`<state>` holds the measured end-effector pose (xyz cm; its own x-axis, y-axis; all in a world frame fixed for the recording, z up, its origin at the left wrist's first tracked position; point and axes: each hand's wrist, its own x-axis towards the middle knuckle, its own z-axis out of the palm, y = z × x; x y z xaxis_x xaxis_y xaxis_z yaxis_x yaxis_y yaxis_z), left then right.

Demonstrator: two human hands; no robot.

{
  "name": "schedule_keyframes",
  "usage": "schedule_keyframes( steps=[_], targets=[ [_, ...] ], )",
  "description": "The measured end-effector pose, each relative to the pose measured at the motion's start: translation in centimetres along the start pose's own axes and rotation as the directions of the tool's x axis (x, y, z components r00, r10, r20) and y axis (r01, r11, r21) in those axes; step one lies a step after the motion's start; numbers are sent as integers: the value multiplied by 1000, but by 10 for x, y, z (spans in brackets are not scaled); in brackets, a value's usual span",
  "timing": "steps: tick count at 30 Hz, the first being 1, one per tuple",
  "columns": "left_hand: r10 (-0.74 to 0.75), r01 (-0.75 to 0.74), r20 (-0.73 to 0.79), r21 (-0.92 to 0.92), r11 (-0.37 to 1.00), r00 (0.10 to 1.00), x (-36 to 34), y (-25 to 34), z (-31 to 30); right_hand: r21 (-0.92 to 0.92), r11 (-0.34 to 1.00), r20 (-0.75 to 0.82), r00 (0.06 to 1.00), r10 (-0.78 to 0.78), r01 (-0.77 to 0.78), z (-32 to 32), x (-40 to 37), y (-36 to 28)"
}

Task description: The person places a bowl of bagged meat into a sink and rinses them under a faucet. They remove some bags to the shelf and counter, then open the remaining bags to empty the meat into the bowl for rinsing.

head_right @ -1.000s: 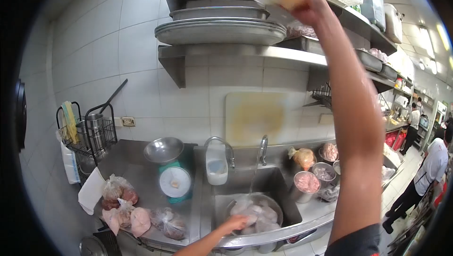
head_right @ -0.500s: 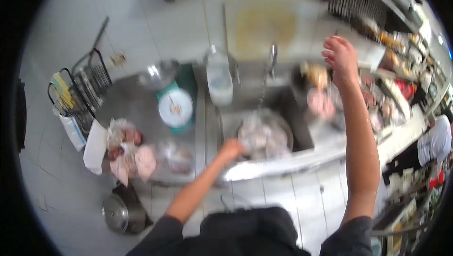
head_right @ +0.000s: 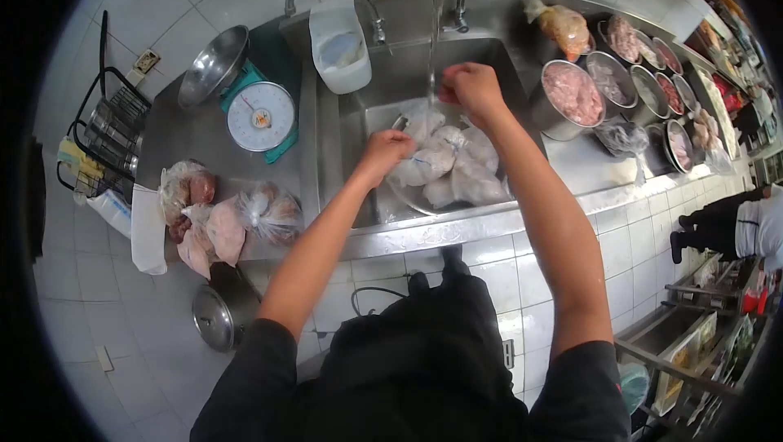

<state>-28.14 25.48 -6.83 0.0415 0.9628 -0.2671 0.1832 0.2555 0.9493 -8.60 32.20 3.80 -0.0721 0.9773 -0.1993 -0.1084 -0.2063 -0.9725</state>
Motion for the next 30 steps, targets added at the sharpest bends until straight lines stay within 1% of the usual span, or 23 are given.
schedule_keyframes(
  steps=[1,4,5,8,9,12,13,15,16,17,20,21,23,24,25,26,28,30],
  targets=[
    [43,-42,-23,38,998,999,13,-11,5,45,999,35,999,26,-27,6,23,9],
    [37,-33,-13,245,969,999,40,-38,23,92,986,143,981,128,-142,19,79,37],
    [16,1,-45,343,939,999,46,-44,29,69,970,174,960,219,-234,22,96,49],
    [59,-41,-22,488,872,998,72,-63,50,24,948,216,927,306,-318,28,121,86],
    [88,-69,-15,504,861,996,83,-70,57,-167,967,322,916,238,-193,20,138,112],
    [122,-55,-75,584,810,990,121,-83,78,-43,958,315,906,284,-285,3,149,147],
    [-40,33,-3,642,766,999,133,-77,80,-362,926,274,938,214,-106,-6,149,147],
    [-44,28,9,635,772,999,162,-102,92,-423,898,182,960,214,-120,-25,163,172],
    [-46,26,16,633,774,999,169,-102,95,-451,883,136,968,210,-128,-35,166,176],
    [-13,-4,18,709,705,1000,175,-101,98,-503,859,190,957,219,-97,-51,165,176],
    [40,68,-129,734,676,991,180,-109,106,-734,679,7,1000,21,-9,-78,174,227],
    [-51,144,-148,730,668,988,176,-99,104,-754,653,57,997,-43,71,-80,171,236],
    [142,110,-264,750,653,954,182,-130,105,-777,577,177,967,-183,251,-75,167,244],
    [237,100,-322,759,644,917,184,-145,105,-764,599,182,970,-158,241,-71,164,251],
    [279,153,-369,802,577,886,185,-145,105,-750,620,189,973,-135,232,-65,161,258],
    [220,162,-348,794,586,911,190,-146,100,-737,640,193,975,-111,218,-60,159,264],
    [92,173,-285,775,607,954,194,-145,90,-662,745,169,984,48,77,-53,150,267],
    [105,157,-273,784,601,956,204,-135,84,-682,713,198,979,-38,165,-52,142,281]
  ],
)
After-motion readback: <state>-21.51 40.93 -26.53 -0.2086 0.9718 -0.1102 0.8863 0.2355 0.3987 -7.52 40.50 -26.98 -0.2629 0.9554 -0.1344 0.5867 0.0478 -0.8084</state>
